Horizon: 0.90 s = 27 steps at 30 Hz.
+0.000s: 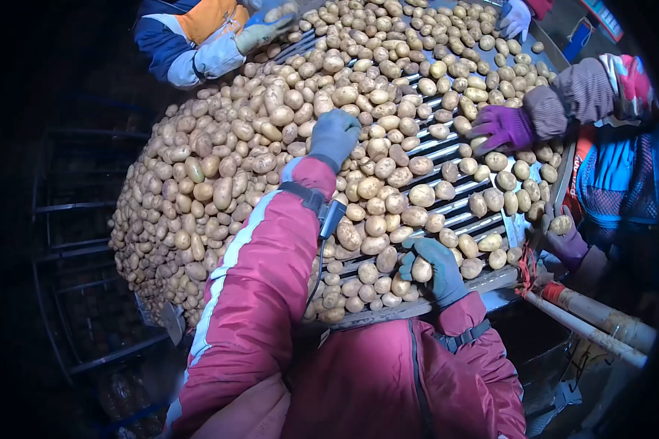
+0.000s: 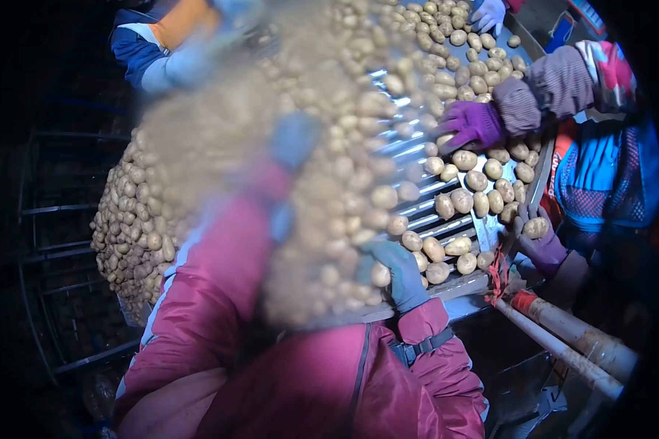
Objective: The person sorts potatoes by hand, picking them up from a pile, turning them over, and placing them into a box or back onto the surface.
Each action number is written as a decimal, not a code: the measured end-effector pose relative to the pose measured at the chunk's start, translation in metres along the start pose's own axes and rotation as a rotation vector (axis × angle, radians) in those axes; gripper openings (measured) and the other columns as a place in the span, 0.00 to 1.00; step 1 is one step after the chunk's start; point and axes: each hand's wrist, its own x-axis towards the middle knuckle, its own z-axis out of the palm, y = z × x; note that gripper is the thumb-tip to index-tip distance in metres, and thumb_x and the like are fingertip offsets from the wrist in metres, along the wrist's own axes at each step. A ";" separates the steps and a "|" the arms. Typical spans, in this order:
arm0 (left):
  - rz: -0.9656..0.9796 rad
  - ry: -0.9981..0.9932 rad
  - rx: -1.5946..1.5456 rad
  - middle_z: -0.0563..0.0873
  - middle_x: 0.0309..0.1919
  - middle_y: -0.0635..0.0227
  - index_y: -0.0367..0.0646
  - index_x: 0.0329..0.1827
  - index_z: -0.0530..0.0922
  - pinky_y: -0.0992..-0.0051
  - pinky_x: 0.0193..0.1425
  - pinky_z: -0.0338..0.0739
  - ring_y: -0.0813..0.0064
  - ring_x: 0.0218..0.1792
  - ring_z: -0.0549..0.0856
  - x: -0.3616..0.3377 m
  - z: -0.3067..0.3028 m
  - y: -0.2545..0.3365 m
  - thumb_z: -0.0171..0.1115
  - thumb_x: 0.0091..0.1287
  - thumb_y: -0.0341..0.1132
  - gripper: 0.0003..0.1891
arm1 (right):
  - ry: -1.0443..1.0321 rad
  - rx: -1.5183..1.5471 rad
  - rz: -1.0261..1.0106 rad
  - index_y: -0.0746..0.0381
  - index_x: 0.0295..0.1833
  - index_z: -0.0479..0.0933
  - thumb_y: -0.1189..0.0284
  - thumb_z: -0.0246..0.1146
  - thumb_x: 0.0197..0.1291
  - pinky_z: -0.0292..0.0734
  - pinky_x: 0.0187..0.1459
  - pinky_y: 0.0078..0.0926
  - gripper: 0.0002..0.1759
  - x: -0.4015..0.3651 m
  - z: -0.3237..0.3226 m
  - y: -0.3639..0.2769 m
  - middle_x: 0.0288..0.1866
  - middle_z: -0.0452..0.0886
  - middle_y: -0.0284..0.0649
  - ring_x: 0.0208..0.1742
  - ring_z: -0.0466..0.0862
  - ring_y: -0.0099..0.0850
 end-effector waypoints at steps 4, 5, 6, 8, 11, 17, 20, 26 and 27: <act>-0.021 0.046 -0.246 0.88 0.43 0.58 0.42 0.40 0.88 0.65 0.55 0.81 0.59 0.46 0.87 -0.023 -0.034 -0.012 0.69 0.62 0.38 0.10 | -0.013 -0.037 -0.067 0.71 0.58 0.77 0.76 0.54 0.75 0.80 0.41 0.24 0.13 0.000 -0.003 0.002 0.37 0.83 0.40 0.35 0.84 0.27; -0.017 0.042 -0.241 0.88 0.43 0.58 0.42 0.40 0.88 0.65 0.55 0.81 0.59 0.46 0.87 -0.031 -0.053 0.006 0.69 0.62 0.38 0.10 | -0.009 -0.031 -0.068 0.71 0.58 0.77 0.76 0.54 0.75 0.80 0.41 0.24 0.13 0.000 -0.002 0.001 0.37 0.83 0.40 0.35 0.84 0.27; 0.015 -0.030 -0.264 0.88 0.43 0.58 0.43 0.41 0.88 0.64 0.56 0.81 0.59 0.47 0.87 -0.042 -0.075 0.029 0.69 0.62 0.38 0.10 | -0.008 -0.012 -0.057 0.71 0.58 0.77 0.76 0.54 0.75 0.80 0.42 0.24 0.13 0.000 -0.002 -0.001 0.37 0.84 0.40 0.35 0.84 0.28; 0.042 -0.098 -0.282 0.88 0.43 0.58 0.44 0.42 0.88 0.63 0.58 0.80 0.59 0.48 0.87 -0.062 -0.072 0.045 0.69 0.63 0.38 0.10 | -0.013 0.007 -0.051 0.71 0.57 0.78 0.77 0.54 0.74 0.80 0.42 0.24 0.13 0.001 -0.003 -0.005 0.37 0.84 0.39 0.35 0.84 0.28; 0.243 0.157 -0.169 0.88 0.44 0.60 0.45 0.43 0.88 0.61 0.61 0.79 0.57 0.51 0.85 -0.084 -0.024 0.039 0.67 0.63 0.37 0.10 | 0.005 -0.154 -0.181 0.71 0.57 0.78 0.77 0.54 0.74 0.80 0.42 0.24 0.13 0.002 -0.003 -0.008 0.37 0.84 0.39 0.36 0.84 0.27; 0.023 -0.038 -0.415 0.89 0.44 0.60 0.46 0.43 0.88 0.62 0.57 0.80 0.55 0.49 0.86 -0.101 -0.051 0.051 0.63 0.65 0.35 0.09 | -0.013 0.292 0.166 0.69 0.59 0.78 0.78 0.58 0.71 0.81 0.40 0.22 0.14 -0.003 -0.001 0.013 0.40 0.83 0.38 0.37 0.83 0.25; -0.117 -0.201 -0.515 0.90 0.41 0.61 0.41 0.47 0.88 0.67 0.51 0.81 0.64 0.45 0.88 -0.153 -0.105 0.043 0.64 0.68 0.37 0.12 | -0.028 -0.015 -0.034 0.70 0.61 0.77 0.80 0.58 0.72 0.80 0.38 0.20 0.15 -0.001 -0.002 0.005 0.41 0.82 0.37 0.37 0.83 0.24; -0.070 -0.949 -0.292 0.91 0.47 0.64 0.44 0.55 0.87 0.69 0.53 0.82 0.70 0.46 0.89 -0.385 -0.163 -0.035 0.61 0.74 0.43 0.16 | -0.026 0.351 0.221 0.70 0.61 0.77 0.77 0.58 0.72 0.81 0.37 0.21 0.15 0.002 0.001 -0.020 0.40 0.82 0.38 0.35 0.82 0.24; 0.185 -1.201 -0.010 0.91 0.51 0.63 0.46 0.58 0.86 0.67 0.56 0.83 0.66 0.49 0.90 -0.418 -0.171 -0.037 0.58 0.75 0.45 0.18 | 0.011 0.530 0.327 0.70 0.60 0.77 0.75 0.58 0.73 0.81 0.37 0.21 0.15 0.004 0.002 -0.015 0.40 0.82 0.39 0.35 0.82 0.25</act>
